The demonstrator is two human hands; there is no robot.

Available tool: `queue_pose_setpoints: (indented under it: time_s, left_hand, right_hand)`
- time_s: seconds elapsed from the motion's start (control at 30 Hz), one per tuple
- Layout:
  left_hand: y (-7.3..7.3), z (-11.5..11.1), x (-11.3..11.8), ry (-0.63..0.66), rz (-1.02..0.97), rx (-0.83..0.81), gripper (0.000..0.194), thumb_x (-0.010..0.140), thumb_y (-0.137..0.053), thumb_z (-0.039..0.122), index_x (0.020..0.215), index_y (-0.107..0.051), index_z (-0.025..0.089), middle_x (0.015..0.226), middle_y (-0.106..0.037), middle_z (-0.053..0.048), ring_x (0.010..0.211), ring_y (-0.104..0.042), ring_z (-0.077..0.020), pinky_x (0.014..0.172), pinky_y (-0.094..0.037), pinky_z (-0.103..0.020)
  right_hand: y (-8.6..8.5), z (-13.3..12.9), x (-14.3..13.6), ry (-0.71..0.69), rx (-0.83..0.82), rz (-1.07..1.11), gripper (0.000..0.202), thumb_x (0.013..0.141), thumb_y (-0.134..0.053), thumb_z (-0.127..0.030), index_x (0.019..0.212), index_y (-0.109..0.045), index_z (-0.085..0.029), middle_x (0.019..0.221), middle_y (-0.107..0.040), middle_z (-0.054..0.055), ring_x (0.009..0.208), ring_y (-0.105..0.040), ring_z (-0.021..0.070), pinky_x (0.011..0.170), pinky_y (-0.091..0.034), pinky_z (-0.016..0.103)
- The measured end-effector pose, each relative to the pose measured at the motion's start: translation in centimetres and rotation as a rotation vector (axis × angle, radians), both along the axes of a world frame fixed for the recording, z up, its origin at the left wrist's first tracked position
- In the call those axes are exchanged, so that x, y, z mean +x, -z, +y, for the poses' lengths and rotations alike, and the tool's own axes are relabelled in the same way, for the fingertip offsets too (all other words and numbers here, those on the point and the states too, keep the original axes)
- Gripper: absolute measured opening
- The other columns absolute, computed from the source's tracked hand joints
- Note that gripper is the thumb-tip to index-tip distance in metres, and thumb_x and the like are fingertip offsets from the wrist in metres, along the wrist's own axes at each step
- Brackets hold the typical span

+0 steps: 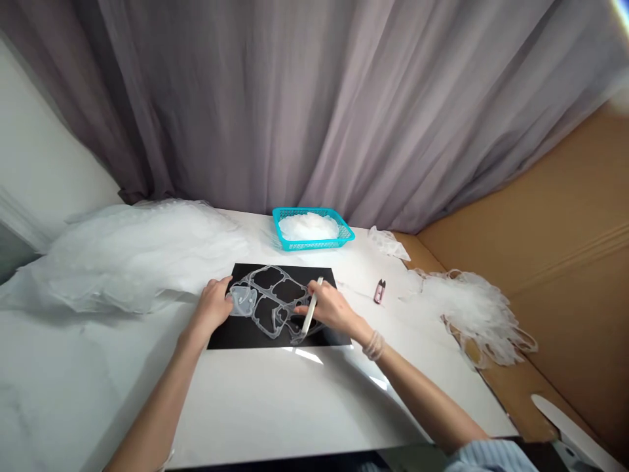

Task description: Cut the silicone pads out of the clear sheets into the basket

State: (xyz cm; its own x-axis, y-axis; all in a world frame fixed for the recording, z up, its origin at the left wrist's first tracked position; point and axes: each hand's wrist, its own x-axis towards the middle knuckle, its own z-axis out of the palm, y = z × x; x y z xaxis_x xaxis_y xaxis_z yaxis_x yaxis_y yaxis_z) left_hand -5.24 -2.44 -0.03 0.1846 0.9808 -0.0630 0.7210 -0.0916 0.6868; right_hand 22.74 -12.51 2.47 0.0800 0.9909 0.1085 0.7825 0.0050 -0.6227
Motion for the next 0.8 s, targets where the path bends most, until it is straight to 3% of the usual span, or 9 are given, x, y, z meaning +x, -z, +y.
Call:
queue_pose_setpoints:
  time_s: [0.13,0.2,0.3,0.4,0.57,0.7,0.8]
  left_hand:
    - [-0.4,0.0,-0.5,-0.012,-0.059,-0.129,0.031,0.093,-0.063,0.035,0.117,-0.063,0.016,0.118,-0.066,-0.009,0.102,-0.065,-0.0219,0.088,-0.056,-0.044]
    - [-0.9,-0.4,-0.5,-0.025,-0.134,-0.191,0.030,0.093,-0.063,0.035,0.114,-0.064,0.015,0.115,-0.066,-0.008,0.099,-0.066,-0.0212,0.085,-0.057,-0.042]
    - [-2.2,-1.3,-0.5,-0.024,-0.304,-0.274,0.027,0.093,-0.064,0.035,0.110,-0.065,0.014,0.110,-0.068,-0.006,0.095,-0.066,-0.0198,0.082,-0.058,-0.039]
    - [-4.1,-2.3,-0.2,0.014,-0.514,-0.348,0.024,0.093,-0.063,0.034,0.104,-0.065,0.013,0.103,-0.069,-0.006,0.089,-0.068,-0.0172,0.079,-0.059,-0.037]
    - [-7.0,-3.4,1.9,0.101,-0.769,-0.413,0.022,0.082,-0.074,0.031,0.091,-0.062,0.015,0.095,-0.074,-0.009,0.086,-0.072,-0.0181,0.083,-0.058,-0.034]
    - [-8.9,-4.3,6.1,0.227,-0.823,-0.437,0.033,0.074,-0.080,0.038,0.090,-0.060,0.018,0.092,-0.075,-0.006,0.082,-0.072,-0.0181,0.077,-0.060,-0.031]
    - [-11.1,-5.6,10.6,0.397,-0.813,-0.467,0.038,0.071,-0.083,0.041,0.093,-0.062,0.019,0.085,-0.075,-0.003,0.080,-0.072,-0.0181,0.074,-0.061,-0.028]
  right_hand:
    - [2.1,-1.6,-2.1,-0.016,0.023,0.023,0.029,0.073,-0.075,-0.013,0.076,-0.047,-0.021,0.080,-0.053,0.001,0.078,-0.051,0.0181,0.064,-0.032,0.025]
    - [2.4,-1.6,-1.7,-0.022,0.047,0.080,0.025,0.075,-0.064,-0.006,0.072,-0.044,-0.021,0.073,-0.051,-0.001,0.071,-0.048,0.0160,0.066,-0.033,0.025]
    - [1.9,-1.6,0.3,0.016,0.107,0.206,0.024,0.076,-0.059,-0.010,0.067,-0.039,-0.021,0.064,-0.046,-0.004,0.063,-0.042,0.0138,0.065,-0.034,0.026]
    - [0.2,-2.2,2.9,0.094,0.183,0.381,0.028,0.079,-0.061,-0.025,0.069,-0.035,-0.022,0.066,-0.048,-0.004,0.062,-0.043,0.0129,0.063,-0.038,0.027]
    - [-4.3,-4.3,5.5,0.114,0.283,0.696,0.044,0.077,-0.070,-0.045,0.077,-0.032,-0.023,0.082,-0.050,-0.002,0.074,-0.055,0.0137,0.068,-0.053,0.030]
    - [-6.9,-5.7,4.2,0.136,0.351,0.845,0.052,0.073,-0.071,-0.055,0.081,-0.031,-0.024,0.091,-0.048,-0.002,0.086,-0.060,0.0159,0.068,-0.057,0.030]
    - [-7.3,-5.7,2.8,0.154,0.340,0.861,0.058,0.064,-0.078,-0.059,0.080,-0.035,-0.023,0.086,-0.051,-0.003,0.074,-0.059,0.0133,0.066,-0.056,0.030]
